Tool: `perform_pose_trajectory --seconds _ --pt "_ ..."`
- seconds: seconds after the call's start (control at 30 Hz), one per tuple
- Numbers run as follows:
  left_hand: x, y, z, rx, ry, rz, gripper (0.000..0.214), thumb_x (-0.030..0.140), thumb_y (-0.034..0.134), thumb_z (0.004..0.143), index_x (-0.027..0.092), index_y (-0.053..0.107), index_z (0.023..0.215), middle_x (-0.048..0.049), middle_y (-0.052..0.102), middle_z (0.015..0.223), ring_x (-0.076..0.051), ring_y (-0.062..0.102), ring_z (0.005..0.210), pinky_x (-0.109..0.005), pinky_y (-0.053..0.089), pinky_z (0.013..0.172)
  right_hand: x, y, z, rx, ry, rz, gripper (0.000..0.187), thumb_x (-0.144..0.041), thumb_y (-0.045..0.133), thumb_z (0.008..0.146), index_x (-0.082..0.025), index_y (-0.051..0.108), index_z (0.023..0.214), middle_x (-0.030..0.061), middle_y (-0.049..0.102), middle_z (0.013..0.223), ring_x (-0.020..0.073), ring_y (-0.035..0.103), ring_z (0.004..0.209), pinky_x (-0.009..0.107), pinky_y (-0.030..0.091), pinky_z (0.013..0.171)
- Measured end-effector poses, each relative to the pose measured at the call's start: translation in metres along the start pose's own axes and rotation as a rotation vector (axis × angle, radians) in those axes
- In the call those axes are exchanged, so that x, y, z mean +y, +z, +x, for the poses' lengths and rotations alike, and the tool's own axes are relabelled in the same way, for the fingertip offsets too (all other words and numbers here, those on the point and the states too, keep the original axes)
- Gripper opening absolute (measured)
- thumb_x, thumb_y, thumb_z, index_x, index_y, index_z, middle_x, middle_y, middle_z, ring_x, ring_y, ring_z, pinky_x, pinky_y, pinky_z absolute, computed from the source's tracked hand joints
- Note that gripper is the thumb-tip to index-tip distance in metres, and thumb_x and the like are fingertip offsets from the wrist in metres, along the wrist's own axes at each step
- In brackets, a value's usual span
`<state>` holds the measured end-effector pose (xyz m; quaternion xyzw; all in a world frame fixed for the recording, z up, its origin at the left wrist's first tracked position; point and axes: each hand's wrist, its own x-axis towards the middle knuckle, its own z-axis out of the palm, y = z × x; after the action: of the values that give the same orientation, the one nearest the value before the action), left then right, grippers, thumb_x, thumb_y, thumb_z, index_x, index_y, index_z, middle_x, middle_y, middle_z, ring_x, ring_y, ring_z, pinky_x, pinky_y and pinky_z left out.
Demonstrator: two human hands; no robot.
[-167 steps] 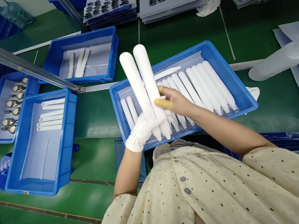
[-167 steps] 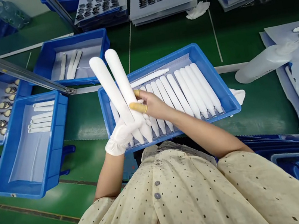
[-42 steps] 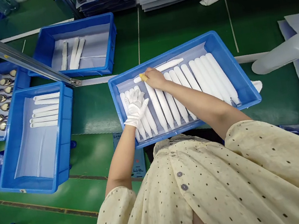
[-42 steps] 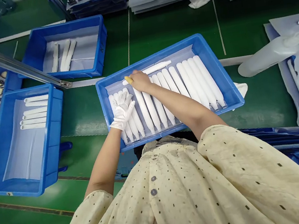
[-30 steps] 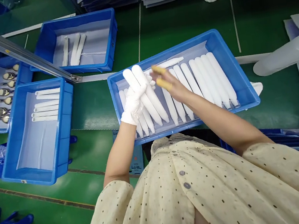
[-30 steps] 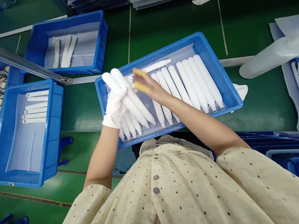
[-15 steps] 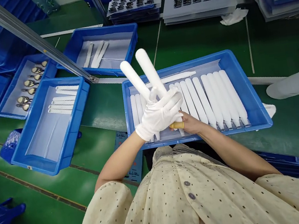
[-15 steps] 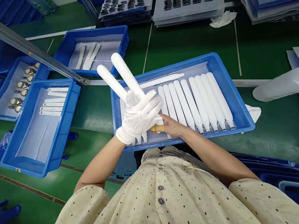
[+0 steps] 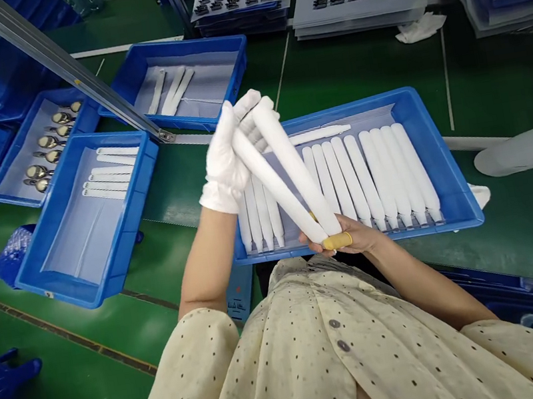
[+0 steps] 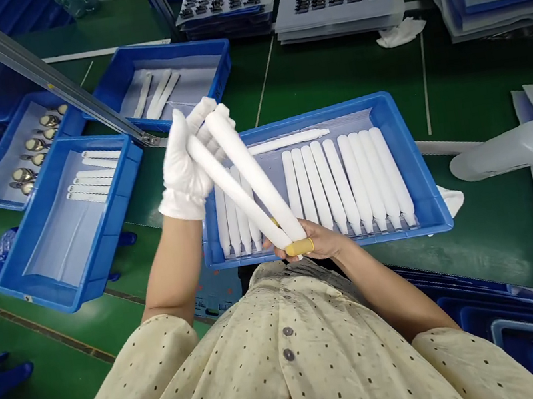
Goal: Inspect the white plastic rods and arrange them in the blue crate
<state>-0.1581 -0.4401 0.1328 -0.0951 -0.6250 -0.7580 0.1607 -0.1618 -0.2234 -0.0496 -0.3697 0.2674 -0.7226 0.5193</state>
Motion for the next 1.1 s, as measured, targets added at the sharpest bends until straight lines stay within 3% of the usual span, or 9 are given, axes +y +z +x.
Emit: perform_pose_trajectory --seconds 0.1,0.2,0.3,0.37,0.5,0.7,0.8,0.9,1.1 --pt "-0.033 0.026 -0.029 -0.051 -0.074 -0.074 0.05 0.054 0.082 0.088 0.02 0.075 0.125 -0.0073 0.074 0.135 -0.033 0.066 0.133 -0.044 0.059 0.11 0.0 0.003 0.011 0.032 -0.036 0.019 0.046 -0.035 0.089 0.083 -0.013 0.074 0.121 0.0098 0.07 0.099 0.01 0.06 0.075 0.018 0.047 0.057" --pt "-0.052 0.041 -0.058 -0.058 -0.309 0.018 0.058 0.049 0.093 0.075 0.018 0.078 0.121 -0.0125 0.078 0.122 -0.036 0.076 0.112 -0.039 0.067 0.083 -0.002 0.005 0.02 0.103 -0.069 -0.042 0.046 -0.041 0.09 0.082 -0.014 0.073 0.116 0.0088 0.072 0.097 0.0122 0.066 0.078 0.023 0.056 0.067" --pt "-0.051 0.04 -0.073 0.029 -0.438 -0.008 0.055 0.05 0.089 0.077 0.015 0.078 0.119 -0.0147 0.08 0.117 -0.034 0.079 0.089 -0.034 0.062 0.057 -0.005 0.006 0.026 0.288 -0.136 -0.179 0.056 -0.048 0.093 0.077 -0.019 0.068 0.119 0.0095 0.074 0.111 0.0178 0.072 0.093 0.033 0.062 0.085" --pt "-0.046 0.035 -0.073 0.066 -0.403 -0.061 0.051 0.045 0.089 0.078 0.015 0.078 0.119 -0.0144 0.08 0.116 -0.033 0.079 0.091 -0.034 0.064 0.061 -0.011 0.007 0.031 0.438 -0.229 -0.245 0.071 -0.056 0.094 0.072 -0.022 0.061 0.125 0.0094 0.074 0.119 0.0214 0.072 0.104 0.037 0.061 0.093" --pt "-0.046 0.03 -0.065 0.073 -0.348 -0.105 0.045 0.042 0.092 0.077 0.013 0.08 0.11 -0.0139 0.08 0.112 -0.034 0.076 0.112 -0.038 0.067 0.089 -0.024 0.018 0.046 0.622 -0.383 -0.31 0.081 -0.058 0.093 0.072 -0.026 0.052 0.134 0.0093 0.069 0.133 0.0245 0.071 0.117 0.039 0.061 0.1" --pt "-0.049 0.02 -0.06 0.163 -0.203 -0.16 0.043 0.044 0.089 0.082 0.017 0.078 0.113 -0.0116 0.076 0.125 -0.028 0.074 0.111 -0.033 0.064 0.087 -0.03 0.033 0.057 0.644 -0.441 -0.294 0.083 -0.051 0.087 0.081 -0.031 0.048 0.152 0.0064 0.073 0.126 0.024 0.069 0.121 0.045 0.058 0.111" --pt "-0.044 0.008 -0.062 0.255 -0.159 -0.2 0.033 0.043 0.079 0.093 0.021 0.076 0.117 -0.0083 0.075 0.124 -0.014 0.07 0.081 -0.023 0.059 0.068 -0.032 0.03 0.055 0.623 -0.399 -0.092 0.076 -0.043 0.088 0.08 -0.032 0.053 0.147 0.0016 0.074 0.117 0.019 0.073 0.108 0.04 0.062 0.105" --pt "-0.044 0.004 -0.067 0.246 -0.221 -0.286 0.04 0.056 0.063 0.102 0.025 0.073 0.126 -0.0037 0.073 0.1 -0.008 0.053 0.056 -0.023 0.049 0.051 -0.033 0.027 0.055 0.618 -0.349 0.079 0.06 -0.037 0.082 0.086 -0.032 0.057 0.14 -0.0018 0.074 0.108 0.014 0.073 0.096 0.033 0.066 0.094" --pt "-0.053 0.015 -0.078 0.193 -0.348 -0.261 0.05 0.051 0.077 0.094 0.03 0.067 0.138 -0.0013 0.064 0.09 -0.01 0.062 0.071 -0.019 0.055 0.063 -0.031 0.03 0.059 0.552 -0.311 0.2 0.051 -0.03 0.074 0.094 -0.031 0.055 0.141 -0.0026 0.074 0.103 0.0117 0.073 0.091 0.029 0.067 0.087"
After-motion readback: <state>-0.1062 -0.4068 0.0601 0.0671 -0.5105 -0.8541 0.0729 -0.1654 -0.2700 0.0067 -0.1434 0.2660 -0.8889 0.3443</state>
